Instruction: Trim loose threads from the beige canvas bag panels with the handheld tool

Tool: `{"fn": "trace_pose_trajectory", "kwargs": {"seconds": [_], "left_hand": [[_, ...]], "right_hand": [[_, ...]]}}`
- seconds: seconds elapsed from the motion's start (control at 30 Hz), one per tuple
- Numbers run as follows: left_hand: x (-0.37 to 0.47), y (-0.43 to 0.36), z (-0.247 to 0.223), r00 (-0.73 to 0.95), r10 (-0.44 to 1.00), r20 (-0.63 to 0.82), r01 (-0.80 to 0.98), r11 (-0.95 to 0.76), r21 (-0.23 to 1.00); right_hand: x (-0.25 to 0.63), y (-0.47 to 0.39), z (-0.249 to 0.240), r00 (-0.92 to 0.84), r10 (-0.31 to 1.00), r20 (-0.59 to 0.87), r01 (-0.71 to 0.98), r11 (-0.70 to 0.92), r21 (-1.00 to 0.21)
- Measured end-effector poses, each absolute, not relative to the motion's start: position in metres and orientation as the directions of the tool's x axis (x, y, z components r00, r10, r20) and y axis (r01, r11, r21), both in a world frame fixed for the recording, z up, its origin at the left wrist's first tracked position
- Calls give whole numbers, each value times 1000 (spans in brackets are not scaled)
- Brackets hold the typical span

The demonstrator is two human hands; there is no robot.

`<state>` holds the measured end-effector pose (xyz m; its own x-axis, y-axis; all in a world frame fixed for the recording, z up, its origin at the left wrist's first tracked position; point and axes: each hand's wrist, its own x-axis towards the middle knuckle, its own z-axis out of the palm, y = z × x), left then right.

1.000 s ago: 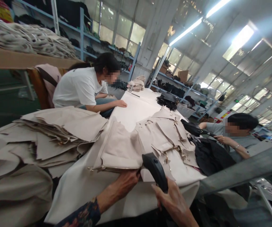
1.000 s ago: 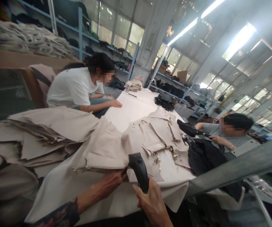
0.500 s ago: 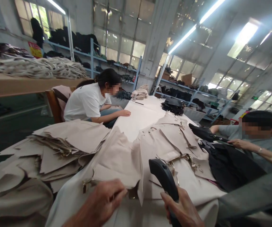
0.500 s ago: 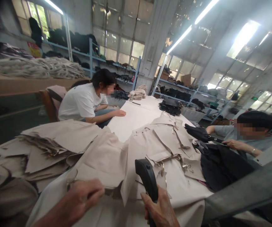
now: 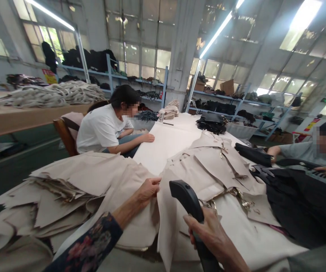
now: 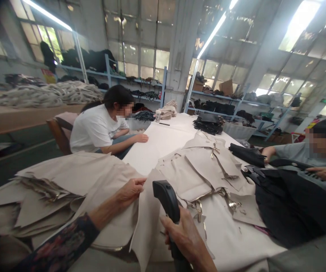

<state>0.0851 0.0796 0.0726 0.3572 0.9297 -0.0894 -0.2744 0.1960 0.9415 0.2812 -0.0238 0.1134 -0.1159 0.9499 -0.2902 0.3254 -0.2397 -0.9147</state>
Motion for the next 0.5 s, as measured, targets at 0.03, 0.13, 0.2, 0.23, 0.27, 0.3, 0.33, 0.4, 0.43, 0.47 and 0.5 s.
{"fn": "trace_pose_trajectory", "kwargs": {"seconds": [0.03,0.13,0.2,0.23,0.27,0.3,0.33,0.4,0.43,0.47,0.5], "left_hand": [[83,79,73,383,920,-79,-313,210,926],[78,79,70,446,894,-35,-400,235,886],[78,80,63,464,885,-26,-415,244,876],[79,80,59,466,884,-33,-410,248,878],[80,80,54,462,886,-42,-398,250,883],[82,80,50,452,891,-53,-377,244,894],[83,79,47,432,900,-61,-346,228,910],[84,76,44,395,916,-63,-244,171,955],[83,74,46,381,923,-54,-168,126,978],[79,72,49,356,934,-31,-76,62,995],[73,71,53,312,950,14,28,-24,999]], "right_hand": [[277,-17,112,-123,949,-291,326,-238,-915],[267,3,111,-121,952,-280,333,-226,-915],[265,15,113,-112,958,-265,330,-215,-919],[267,20,114,-107,962,-251,327,-205,-923],[269,25,116,-100,967,-234,324,-191,-927],[273,28,119,-86,972,-220,322,-182,-929],[277,30,122,-70,975,-210,322,-177,-930],[285,28,129,-34,978,-205,334,-182,-925],[288,24,133,-21,977,-211,350,-191,-917],[291,18,136,-9,976,-218,378,-198,-904],[293,12,138,-8,973,-233,412,-209,-887]]}}
